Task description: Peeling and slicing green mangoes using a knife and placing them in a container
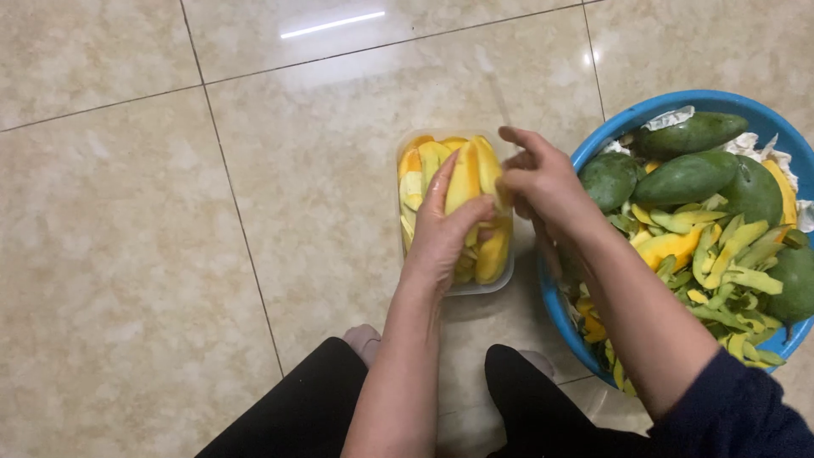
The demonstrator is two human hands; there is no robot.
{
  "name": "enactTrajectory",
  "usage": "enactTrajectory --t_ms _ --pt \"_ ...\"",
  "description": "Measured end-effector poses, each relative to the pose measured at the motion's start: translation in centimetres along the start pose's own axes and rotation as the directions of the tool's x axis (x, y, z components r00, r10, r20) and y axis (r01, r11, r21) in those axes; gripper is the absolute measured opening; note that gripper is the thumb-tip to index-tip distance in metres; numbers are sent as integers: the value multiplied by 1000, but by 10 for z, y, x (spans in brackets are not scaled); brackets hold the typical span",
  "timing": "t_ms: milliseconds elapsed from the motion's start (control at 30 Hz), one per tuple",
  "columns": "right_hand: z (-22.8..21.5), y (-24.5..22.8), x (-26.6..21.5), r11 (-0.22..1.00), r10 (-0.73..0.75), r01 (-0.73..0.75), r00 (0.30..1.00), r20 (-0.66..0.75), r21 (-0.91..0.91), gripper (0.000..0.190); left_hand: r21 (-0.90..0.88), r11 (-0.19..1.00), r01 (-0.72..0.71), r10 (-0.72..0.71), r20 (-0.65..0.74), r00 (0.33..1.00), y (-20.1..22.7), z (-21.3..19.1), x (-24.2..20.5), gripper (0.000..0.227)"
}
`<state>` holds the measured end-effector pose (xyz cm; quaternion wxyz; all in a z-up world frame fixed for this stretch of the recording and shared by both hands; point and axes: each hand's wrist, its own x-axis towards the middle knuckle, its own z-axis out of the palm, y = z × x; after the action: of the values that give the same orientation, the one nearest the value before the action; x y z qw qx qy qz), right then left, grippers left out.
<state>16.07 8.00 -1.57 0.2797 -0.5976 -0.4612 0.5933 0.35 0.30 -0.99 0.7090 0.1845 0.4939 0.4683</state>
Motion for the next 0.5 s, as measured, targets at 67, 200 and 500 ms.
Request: enactTrajectory --t_ms 67,200,500 --pt "7 -1 13 991 32 -36 999 -29 -126 73 -50 999 0 -6 -119 993 -11 -6 10 92" --pt "0 14 26 919 1 -13 1000 -30 -395 73 -174 985 -11 -25 -205 979 -17 -17 13 86" --pt "-39 -31 -67 981 -196 192 968 157 37 69 -644 760 91 -95 28 995 -41 -14 35 59"
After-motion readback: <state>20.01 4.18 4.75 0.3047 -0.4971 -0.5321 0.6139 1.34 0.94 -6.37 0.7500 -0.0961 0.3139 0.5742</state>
